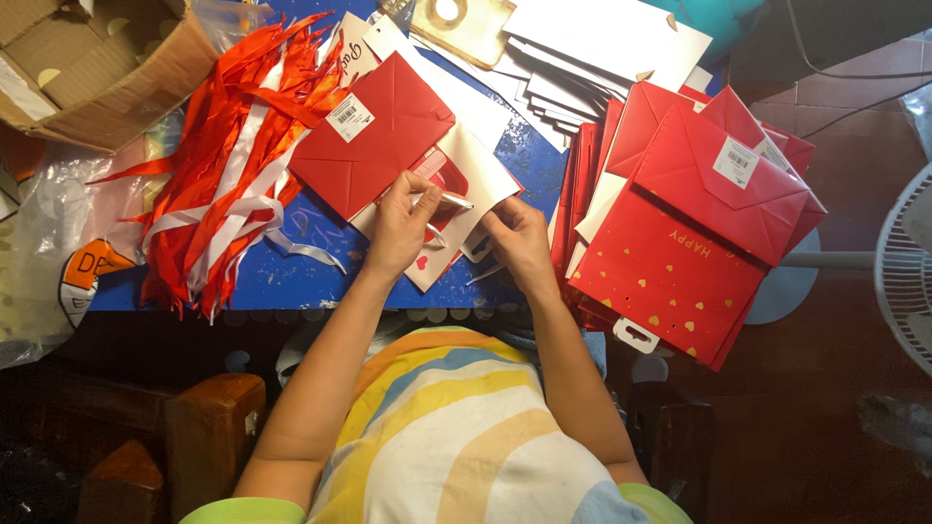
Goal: The person assembles small red and white gift boxes by threading white ribbons through pre-cut slots and tying them. They handle multiple boxes one at a time, adjusting ribbons and stacking completed units on the table.
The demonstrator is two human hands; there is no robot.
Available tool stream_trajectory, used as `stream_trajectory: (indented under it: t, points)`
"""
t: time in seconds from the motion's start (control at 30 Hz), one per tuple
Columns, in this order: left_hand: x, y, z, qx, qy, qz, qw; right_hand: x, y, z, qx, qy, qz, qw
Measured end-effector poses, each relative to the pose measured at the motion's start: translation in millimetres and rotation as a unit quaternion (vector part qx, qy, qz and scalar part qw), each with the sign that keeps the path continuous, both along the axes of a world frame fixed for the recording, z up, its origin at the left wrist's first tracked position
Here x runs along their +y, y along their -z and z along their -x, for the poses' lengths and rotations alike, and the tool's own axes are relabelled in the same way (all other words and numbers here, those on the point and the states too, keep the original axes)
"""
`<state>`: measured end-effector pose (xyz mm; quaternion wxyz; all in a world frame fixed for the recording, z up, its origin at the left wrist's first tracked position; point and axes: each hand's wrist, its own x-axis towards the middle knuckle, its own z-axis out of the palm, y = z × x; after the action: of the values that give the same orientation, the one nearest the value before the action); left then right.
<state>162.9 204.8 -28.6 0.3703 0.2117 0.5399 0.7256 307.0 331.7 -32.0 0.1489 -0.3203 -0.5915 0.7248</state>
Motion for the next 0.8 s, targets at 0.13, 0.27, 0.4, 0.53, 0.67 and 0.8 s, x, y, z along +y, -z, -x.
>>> stream_trajectory:
  t: [0.13,0.27,0.4,0.53,0.67,0.8]
  points:
    - [0,-9,-5,0.072,0.028,0.129,0.989,2,-5,-2,-0.020,-0.004,0.018,1.000]
    - [6,-14,-13,0.293,-0.012,0.131,0.947,2,-8,0,-0.030,-0.005,0.014,0.999]
    - [5,-12,-16,0.175,0.000,0.205,0.963,1,-9,-2,-0.027,-0.005,0.013,1.000]
    - [5,-5,-13,0.121,-0.014,0.139,0.983,1,-8,-2,-0.014,-0.008,0.018,1.000]
    - [6,-4,-9,0.085,-0.041,0.083,0.992,1,-8,-3,-0.019,-0.012,-0.001,1.000]
    - [4,-11,-11,0.080,-0.022,0.108,0.991,1,-8,-3,-0.015,-0.013,0.011,1.000]
